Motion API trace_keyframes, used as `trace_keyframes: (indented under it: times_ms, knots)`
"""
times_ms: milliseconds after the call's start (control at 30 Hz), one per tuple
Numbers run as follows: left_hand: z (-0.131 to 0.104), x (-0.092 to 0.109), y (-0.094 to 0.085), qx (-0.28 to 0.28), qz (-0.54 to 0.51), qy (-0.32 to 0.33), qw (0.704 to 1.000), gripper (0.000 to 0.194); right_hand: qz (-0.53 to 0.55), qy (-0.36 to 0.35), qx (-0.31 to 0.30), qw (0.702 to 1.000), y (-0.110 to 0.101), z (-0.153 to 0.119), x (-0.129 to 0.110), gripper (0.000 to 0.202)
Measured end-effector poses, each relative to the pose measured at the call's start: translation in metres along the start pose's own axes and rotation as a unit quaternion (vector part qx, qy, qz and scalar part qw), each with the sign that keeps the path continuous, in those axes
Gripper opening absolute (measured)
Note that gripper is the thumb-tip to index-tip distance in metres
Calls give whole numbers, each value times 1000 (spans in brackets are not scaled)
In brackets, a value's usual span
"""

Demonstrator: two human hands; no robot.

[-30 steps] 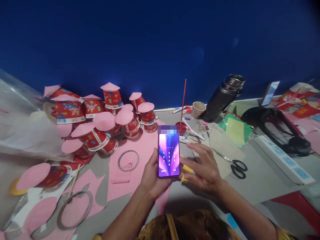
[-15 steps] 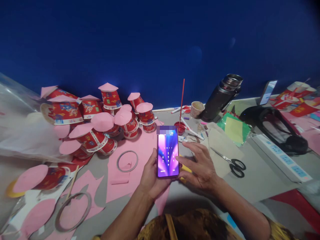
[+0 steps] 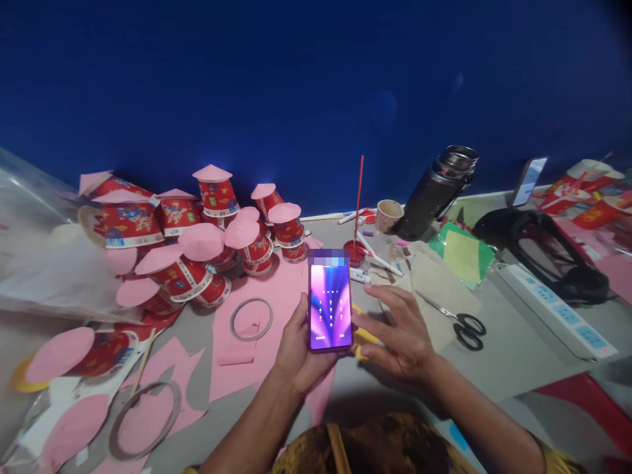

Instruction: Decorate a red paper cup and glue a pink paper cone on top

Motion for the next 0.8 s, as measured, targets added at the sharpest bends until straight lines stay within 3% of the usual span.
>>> trace_keyframes:
  times_ms: [233, 400, 567, 800]
  knots:
    - [1, -2, -1, 4, 1, -1, 1000, 57, 18, -5, -8, 1000, 15, 1, 1, 37]
    - [1, -2, -6, 3, 21, -6, 1000, 67, 7, 24, 35, 999, -8, -3, 5, 36]
    - [2, -1, -3, -23, 20, -12, 999, 78, -17, 67, 59, 996, -32, -25, 14, 29]
    - [3, -1, -6, -20, 12, -10, 1000, 75, -29, 112, 35, 993, -34, -70, 24, 21]
Point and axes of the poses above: each hand's wrist, its own z-axis towards the middle knuckle, its own y-axis out of the palm, x = y × z, the point moved 7 cm from there along z, towards the middle knuckle, and after that the axes turned 8 degrees about z, right-handed, at the moved point
